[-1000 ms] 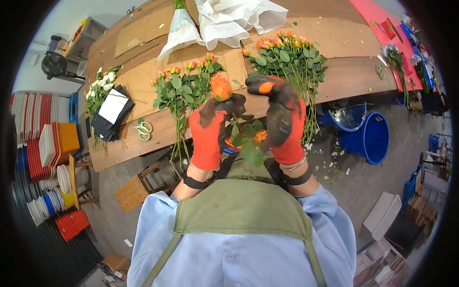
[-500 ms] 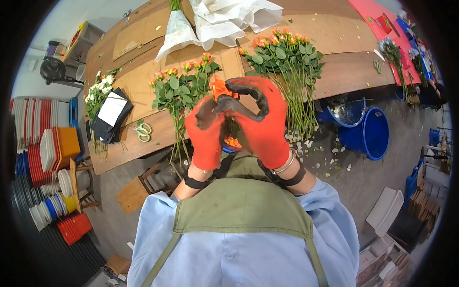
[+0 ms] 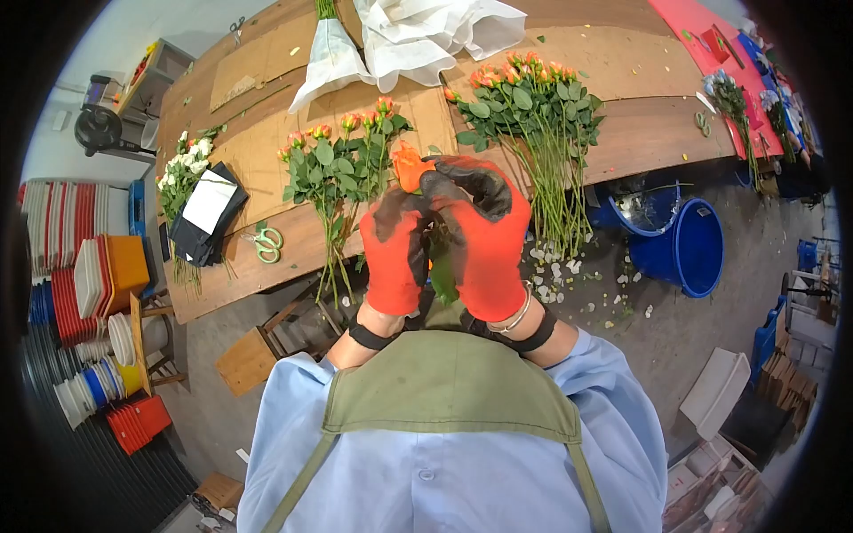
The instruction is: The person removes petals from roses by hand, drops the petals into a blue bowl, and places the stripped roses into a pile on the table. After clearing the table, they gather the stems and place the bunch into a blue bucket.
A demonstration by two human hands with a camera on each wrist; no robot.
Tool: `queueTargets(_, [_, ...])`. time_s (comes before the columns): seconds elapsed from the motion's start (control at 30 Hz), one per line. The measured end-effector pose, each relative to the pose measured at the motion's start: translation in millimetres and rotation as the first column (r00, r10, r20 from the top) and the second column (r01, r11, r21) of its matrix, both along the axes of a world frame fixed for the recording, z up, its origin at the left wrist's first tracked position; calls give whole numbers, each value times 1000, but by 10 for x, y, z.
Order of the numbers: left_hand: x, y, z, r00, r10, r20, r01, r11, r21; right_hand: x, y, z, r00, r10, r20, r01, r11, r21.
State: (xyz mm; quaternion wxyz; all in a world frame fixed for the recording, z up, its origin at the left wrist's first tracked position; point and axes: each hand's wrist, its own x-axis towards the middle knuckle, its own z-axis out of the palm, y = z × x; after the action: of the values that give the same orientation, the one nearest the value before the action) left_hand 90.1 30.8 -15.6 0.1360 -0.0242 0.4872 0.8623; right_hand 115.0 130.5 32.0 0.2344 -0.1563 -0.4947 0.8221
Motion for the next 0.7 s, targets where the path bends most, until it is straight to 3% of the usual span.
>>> queueTargets(0.13, [-26, -22, -62, 1000, 9, 12, -9, 1000, -7, -2, 45, 6, 999, 43, 26, -42, 999, -23])
queueTargets(0.2, [-104, -74, -132, 988, -152, 10, 152, 988, 7, -6, 62, -37, 999, 42, 30, -42, 999, -11])
queueTargets(0.37, [-75, -41, -168, 985, -122, 126, 110, 989, 99, -7, 92, -133, 999, 7, 41, -7, 1000, -11])
queueTargets(0.4, [-73, -36, -128, 983, -134, 129, 113, 981, 160, 3, 136, -167, 1000, -22, 19, 13, 919, 395])
queueTargets(0.43, [-67, -30, -73, 983, -134, 127, 113, 981, 161, 0, 162, -179, 999, -40, -14, 38, 679, 733])
queueTargets(0.47, [-59, -26, 2, 973, -121, 196, 93, 984, 150, -13, 168, -167, 999, -39, -16, 38, 679, 733])
queueTargets(0.5, [-57, -27, 44, 958, -108, 265, 73, 988, 138, -28, 173, -144, 1000, 18, 14, -21, 948, 318])
queueTargets(0.53, [-98, -64, -89, 959, -108, 264, 73, 988, 138, -44, 181, -132, 997, 83, 12, -79, 981, -176])
queueTargets(0.57, [-174, -134, -335, 958, -198, 209, 157, 967, 198, -43, 240, -178, 997, 82, 11, -79, 981, -176])
queueTargets(0.6, [-236, -159, -326, 947, -285, 148, 242, 937, 253, -51, 312, -187, 1000, 13, 29, -18, 984, 177])
queueTargets(0.63, [-237, -182, -305, 947, -285, 148, 242, 937, 252, -63, 341, -183, 998, -57, 21, 39, 861, 508])
queueTargets(0.67, [-234, -209, -270, 969, -216, 120, 198, 969, 145, -54, 407, -131, 980, 131, -149, -97, 972, 215])
queueTargets(0.7, [-237, -222, -201, 986, -148, 84, 145, 989, 38, -40, 426, -32, 979, 136, -152, -102, 972, 214])
